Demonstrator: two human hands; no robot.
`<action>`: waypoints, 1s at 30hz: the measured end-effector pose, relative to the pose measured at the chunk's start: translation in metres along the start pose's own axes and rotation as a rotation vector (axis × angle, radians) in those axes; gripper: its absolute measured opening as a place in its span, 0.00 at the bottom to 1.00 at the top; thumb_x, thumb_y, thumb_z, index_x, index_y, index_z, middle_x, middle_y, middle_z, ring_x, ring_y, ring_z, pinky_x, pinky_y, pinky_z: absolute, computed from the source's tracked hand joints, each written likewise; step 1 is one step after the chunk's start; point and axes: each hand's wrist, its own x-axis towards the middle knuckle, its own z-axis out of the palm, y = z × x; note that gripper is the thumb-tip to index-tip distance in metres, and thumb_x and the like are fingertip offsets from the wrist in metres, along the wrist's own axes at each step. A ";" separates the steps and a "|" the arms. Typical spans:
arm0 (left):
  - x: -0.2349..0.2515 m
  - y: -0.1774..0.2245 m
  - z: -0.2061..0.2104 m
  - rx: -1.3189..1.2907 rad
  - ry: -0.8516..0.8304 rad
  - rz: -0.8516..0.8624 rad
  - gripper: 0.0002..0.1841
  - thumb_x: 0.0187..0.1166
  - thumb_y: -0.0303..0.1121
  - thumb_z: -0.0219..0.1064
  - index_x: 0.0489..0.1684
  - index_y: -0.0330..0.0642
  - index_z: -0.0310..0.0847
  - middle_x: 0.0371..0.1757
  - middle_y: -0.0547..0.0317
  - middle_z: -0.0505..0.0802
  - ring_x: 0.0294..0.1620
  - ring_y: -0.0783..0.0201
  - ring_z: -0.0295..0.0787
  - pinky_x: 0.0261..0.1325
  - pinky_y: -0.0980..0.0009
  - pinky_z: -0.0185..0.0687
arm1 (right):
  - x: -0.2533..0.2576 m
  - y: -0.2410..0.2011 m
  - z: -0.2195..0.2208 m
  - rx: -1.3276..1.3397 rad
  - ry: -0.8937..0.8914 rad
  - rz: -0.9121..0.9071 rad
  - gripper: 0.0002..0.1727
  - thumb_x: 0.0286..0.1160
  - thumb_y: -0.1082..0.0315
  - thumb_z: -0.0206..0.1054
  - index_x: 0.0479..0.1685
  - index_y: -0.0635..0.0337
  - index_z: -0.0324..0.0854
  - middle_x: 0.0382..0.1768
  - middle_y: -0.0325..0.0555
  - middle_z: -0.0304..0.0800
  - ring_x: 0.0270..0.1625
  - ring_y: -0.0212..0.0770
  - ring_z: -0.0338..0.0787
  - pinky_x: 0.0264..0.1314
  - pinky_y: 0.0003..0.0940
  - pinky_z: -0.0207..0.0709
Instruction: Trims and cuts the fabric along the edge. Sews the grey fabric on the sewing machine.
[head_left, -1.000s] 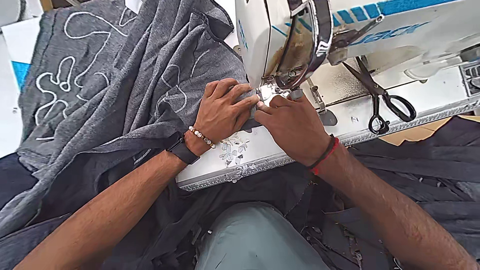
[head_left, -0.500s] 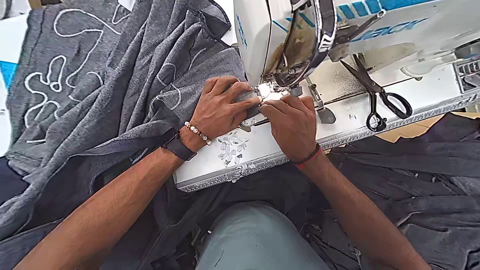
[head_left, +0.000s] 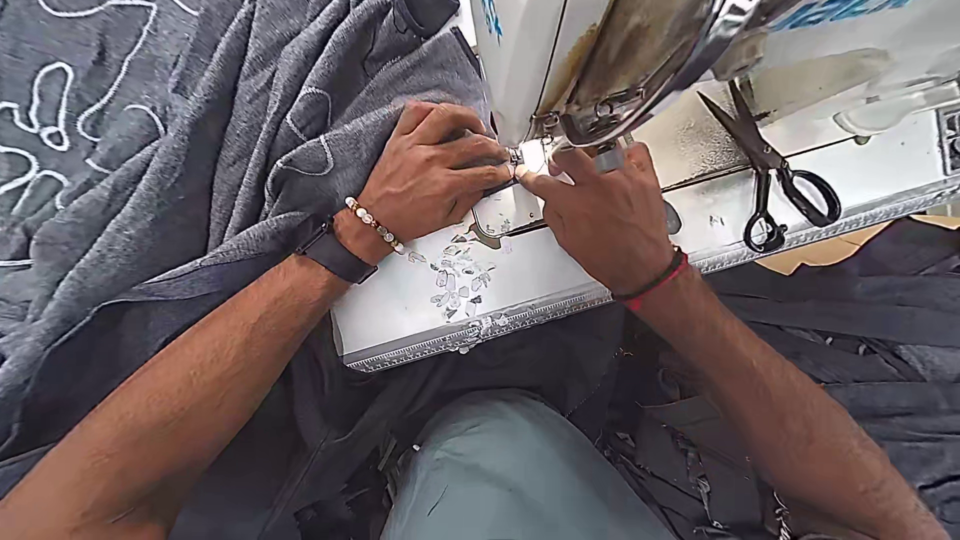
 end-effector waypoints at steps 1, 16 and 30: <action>-0.001 0.000 0.000 -0.006 0.000 -0.006 0.17 0.87 0.37 0.58 0.63 0.61 0.92 0.66 0.62 0.93 0.74 0.50 0.79 0.76 0.50 0.62 | 0.002 0.002 0.000 -0.005 -0.013 -0.018 0.22 0.86 0.65 0.54 0.67 0.32 0.88 0.59 0.47 0.92 0.68 0.57 0.83 0.59 0.55 0.70; 0.008 -0.019 0.000 0.068 0.029 -0.086 0.14 0.86 0.37 0.59 0.54 0.58 0.93 0.63 0.60 0.94 0.72 0.48 0.80 0.74 0.49 0.62 | -0.062 0.124 -0.067 -0.129 0.055 0.767 0.24 0.90 0.56 0.46 0.68 0.55 0.84 0.65 0.64 0.87 0.68 0.67 0.86 0.63 0.72 0.75; 0.006 -0.013 -0.001 0.004 0.027 0.046 0.14 0.85 0.37 0.60 0.57 0.62 0.93 0.57 0.56 0.94 0.68 0.49 0.83 0.75 0.51 0.67 | -0.110 0.119 -0.020 -0.086 0.222 0.713 0.22 0.87 0.61 0.53 0.74 0.53 0.80 0.72 0.59 0.84 0.63 0.65 0.89 0.52 0.67 0.80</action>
